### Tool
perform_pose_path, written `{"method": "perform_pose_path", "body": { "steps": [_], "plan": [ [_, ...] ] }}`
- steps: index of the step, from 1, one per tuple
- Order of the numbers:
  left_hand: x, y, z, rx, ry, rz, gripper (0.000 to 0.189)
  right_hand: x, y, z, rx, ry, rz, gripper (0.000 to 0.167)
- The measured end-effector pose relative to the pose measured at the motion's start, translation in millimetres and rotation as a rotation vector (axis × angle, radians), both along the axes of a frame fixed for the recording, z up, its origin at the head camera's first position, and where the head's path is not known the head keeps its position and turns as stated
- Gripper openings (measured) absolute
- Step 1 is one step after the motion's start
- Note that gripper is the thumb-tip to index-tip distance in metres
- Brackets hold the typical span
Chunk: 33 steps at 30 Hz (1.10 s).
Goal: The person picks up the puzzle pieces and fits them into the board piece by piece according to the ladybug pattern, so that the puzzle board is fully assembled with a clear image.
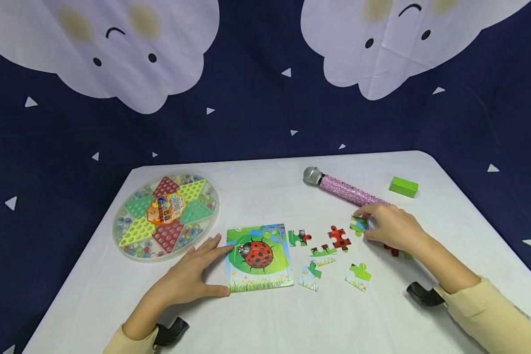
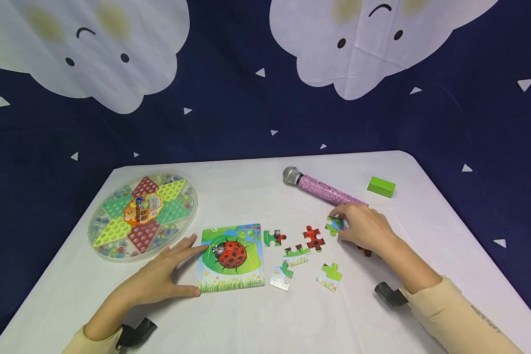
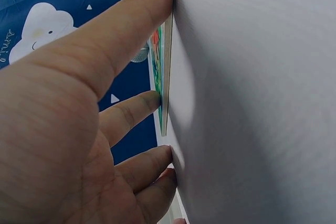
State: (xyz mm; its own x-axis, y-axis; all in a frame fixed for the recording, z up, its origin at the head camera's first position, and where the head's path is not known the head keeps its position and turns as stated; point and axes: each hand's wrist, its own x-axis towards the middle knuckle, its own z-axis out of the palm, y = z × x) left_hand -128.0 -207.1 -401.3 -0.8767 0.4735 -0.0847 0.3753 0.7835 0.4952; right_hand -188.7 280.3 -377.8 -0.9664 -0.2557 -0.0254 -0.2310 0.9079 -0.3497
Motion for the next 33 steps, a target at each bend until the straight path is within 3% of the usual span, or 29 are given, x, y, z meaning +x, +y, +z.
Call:
{"method": "perform_pose_path", "body": {
  "steps": [16, 33],
  "plan": [
    [1.1, -2.6, -1.8, 0.005, -0.001, 0.008, 0.098, -9.1, 2, -3.3, 0.032, 0.025, 0.045, 0.051],
    [-0.8, 0.3, -1.1, 0.0, -0.004, 0.001, 0.099, -13.9, -14, 5.2, 0.027, 0.101, 0.086, 0.042]
  ]
}}
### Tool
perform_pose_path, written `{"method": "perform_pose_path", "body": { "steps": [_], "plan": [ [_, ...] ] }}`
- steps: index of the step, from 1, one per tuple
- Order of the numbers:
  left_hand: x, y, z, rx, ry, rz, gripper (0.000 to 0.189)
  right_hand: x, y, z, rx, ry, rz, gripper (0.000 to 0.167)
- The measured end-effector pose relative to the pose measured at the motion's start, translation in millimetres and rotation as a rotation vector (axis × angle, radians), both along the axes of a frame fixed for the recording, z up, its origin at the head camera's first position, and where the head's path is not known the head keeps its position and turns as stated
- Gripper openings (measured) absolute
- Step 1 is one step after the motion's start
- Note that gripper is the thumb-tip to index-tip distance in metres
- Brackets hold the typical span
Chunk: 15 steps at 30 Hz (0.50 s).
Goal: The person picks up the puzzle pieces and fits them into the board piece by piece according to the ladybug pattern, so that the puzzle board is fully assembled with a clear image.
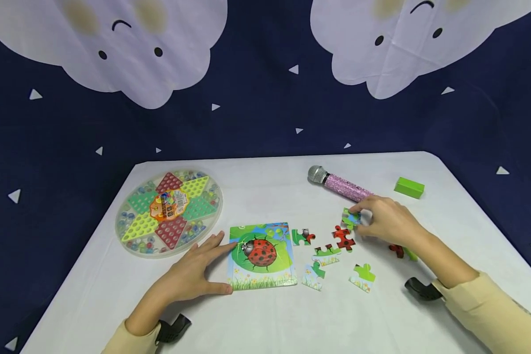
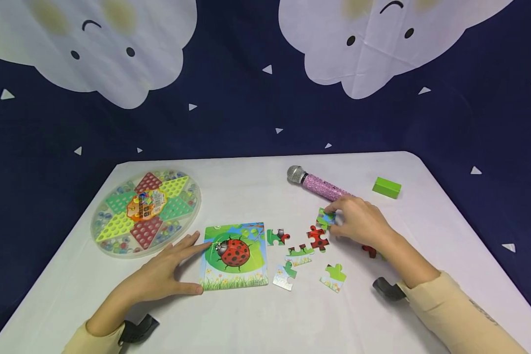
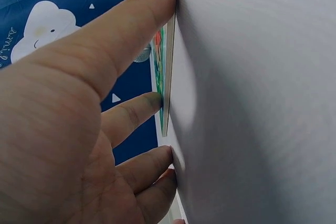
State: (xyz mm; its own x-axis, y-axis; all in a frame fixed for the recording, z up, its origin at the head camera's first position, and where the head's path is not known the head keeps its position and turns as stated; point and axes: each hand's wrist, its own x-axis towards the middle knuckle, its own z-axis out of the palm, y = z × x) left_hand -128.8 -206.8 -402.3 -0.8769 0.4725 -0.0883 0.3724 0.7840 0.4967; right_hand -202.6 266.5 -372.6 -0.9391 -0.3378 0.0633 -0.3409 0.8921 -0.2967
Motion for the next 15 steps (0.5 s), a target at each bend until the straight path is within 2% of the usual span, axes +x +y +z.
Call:
{"method": "perform_pose_path", "body": {
  "steps": [9, 15],
  "plan": [
    [-1.4, -0.2, 0.7, 0.007, 0.007, 0.001, 0.1, -2.7, -18, 3.6, -0.01, 0.014, 0.027, 0.039],
    [0.1, -0.4, 0.2, 0.011, -0.004, 0.009, 0.1, -6.8, -29, 4.0, -0.016, 0.041, 0.076, 0.036]
  ]
}}
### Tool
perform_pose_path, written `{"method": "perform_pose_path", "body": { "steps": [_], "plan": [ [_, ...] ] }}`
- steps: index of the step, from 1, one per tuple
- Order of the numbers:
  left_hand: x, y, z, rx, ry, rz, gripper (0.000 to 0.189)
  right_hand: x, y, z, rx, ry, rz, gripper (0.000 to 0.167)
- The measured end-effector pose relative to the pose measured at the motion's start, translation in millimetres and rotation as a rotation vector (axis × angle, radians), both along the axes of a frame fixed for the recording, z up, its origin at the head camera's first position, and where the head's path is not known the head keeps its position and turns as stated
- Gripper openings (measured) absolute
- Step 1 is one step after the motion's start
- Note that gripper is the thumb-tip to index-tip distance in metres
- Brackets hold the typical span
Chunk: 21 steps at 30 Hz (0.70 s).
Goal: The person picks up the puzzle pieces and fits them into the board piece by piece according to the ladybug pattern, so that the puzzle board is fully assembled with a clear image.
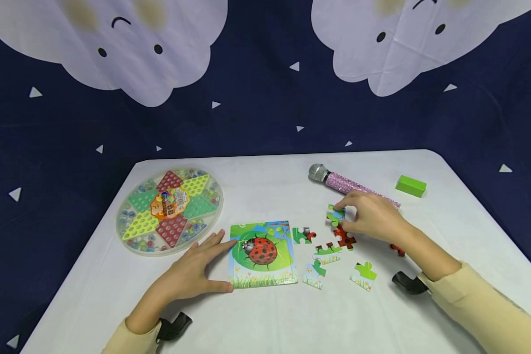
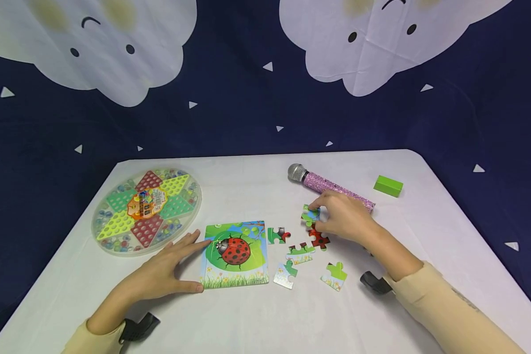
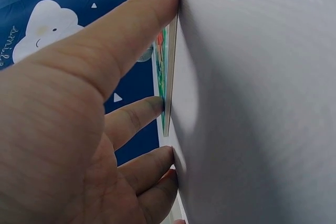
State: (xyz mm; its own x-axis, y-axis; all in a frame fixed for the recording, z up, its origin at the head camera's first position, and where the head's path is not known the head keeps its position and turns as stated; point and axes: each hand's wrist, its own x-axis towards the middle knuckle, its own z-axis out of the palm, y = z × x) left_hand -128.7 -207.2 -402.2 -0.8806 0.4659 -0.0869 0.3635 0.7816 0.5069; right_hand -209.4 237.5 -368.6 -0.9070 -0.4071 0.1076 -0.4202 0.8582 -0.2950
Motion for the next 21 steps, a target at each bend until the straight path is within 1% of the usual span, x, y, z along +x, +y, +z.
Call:
{"method": "perform_pose_path", "body": {
  "steps": [2, 6, 13, 17, 21],
  "plan": [
    [0.1, -0.4, -0.7, -0.002, 0.002, 0.001, 0.1, -2.1, -4, -0.9, -0.004, 0.007, 0.022, 0.036],
    [0.0, -1.0, -1.5, -0.002, 0.002, 0.006, 0.101, -4.5, -13, -2.0, -0.019, -0.01, 0.044, 0.035],
    [0.1, -0.6, 0.3, -0.006, -0.005, 0.007, 0.102, -6.0, -26, -3.7, -0.044, -0.028, 0.085, 0.036],
    [1.3, -2.0, -0.8, -0.005, 0.004, 0.009, 0.102, -6.3, -33, -5.9, -0.05, -0.046, 0.1, 0.035],
    [1.2, -1.8, -1.1, -0.008, 0.002, 0.01, 0.101, -8.2, -41, -7.6, -0.055, -0.046, 0.119, 0.036]
  ]
}}
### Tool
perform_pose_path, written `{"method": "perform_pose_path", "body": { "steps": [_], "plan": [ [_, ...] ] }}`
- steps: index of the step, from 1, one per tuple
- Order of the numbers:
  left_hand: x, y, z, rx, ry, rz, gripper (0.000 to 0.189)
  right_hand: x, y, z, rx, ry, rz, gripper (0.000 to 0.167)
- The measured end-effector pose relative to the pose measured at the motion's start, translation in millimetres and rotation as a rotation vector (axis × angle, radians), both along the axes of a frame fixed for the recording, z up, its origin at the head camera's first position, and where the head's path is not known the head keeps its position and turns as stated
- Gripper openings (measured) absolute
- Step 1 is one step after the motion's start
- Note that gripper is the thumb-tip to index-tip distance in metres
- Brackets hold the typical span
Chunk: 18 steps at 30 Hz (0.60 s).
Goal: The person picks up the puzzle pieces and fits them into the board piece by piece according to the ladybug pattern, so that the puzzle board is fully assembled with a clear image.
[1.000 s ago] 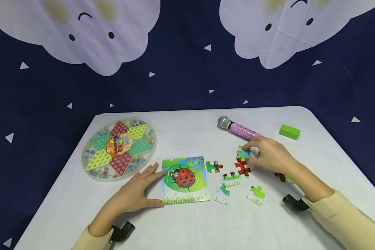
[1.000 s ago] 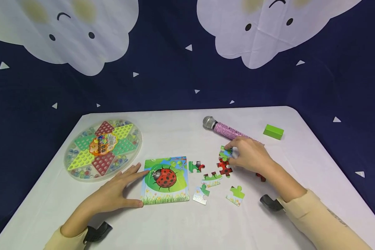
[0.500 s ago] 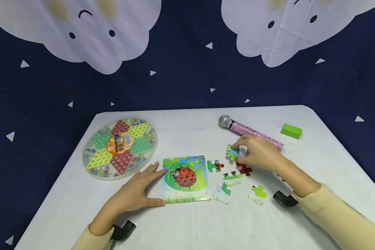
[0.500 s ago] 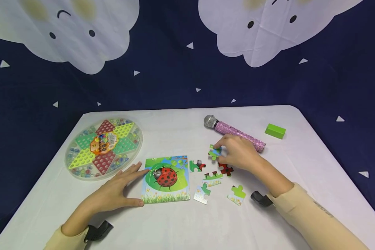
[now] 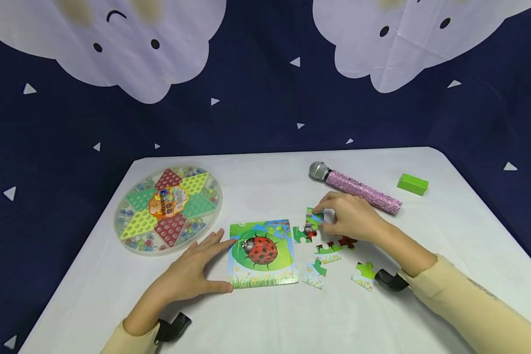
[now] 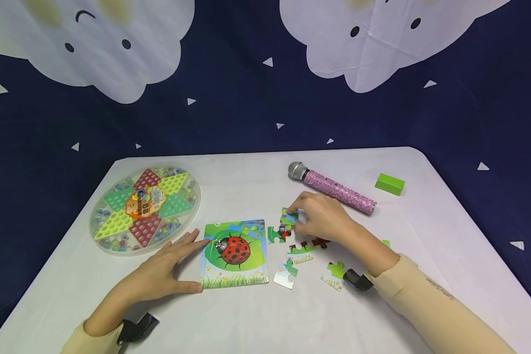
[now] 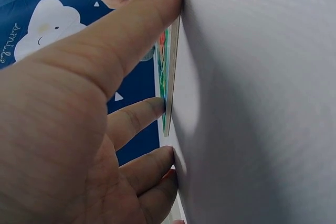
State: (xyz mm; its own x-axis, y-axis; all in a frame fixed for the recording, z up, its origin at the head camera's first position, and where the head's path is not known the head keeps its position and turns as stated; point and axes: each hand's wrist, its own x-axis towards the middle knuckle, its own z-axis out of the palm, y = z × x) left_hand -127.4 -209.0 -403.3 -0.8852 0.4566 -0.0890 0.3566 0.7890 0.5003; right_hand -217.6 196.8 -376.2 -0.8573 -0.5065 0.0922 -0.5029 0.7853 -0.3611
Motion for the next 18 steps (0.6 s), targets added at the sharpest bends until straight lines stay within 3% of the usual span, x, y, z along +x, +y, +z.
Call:
{"method": "perform_pose_path", "body": {
  "steps": [18],
  "plan": [
    [-0.9, 0.7, 1.1, -0.005, 0.001, -0.002, 0.1, -4.0, -43, 1.0, 0.005, -0.026, 0.142, 0.031]
  ]
}}
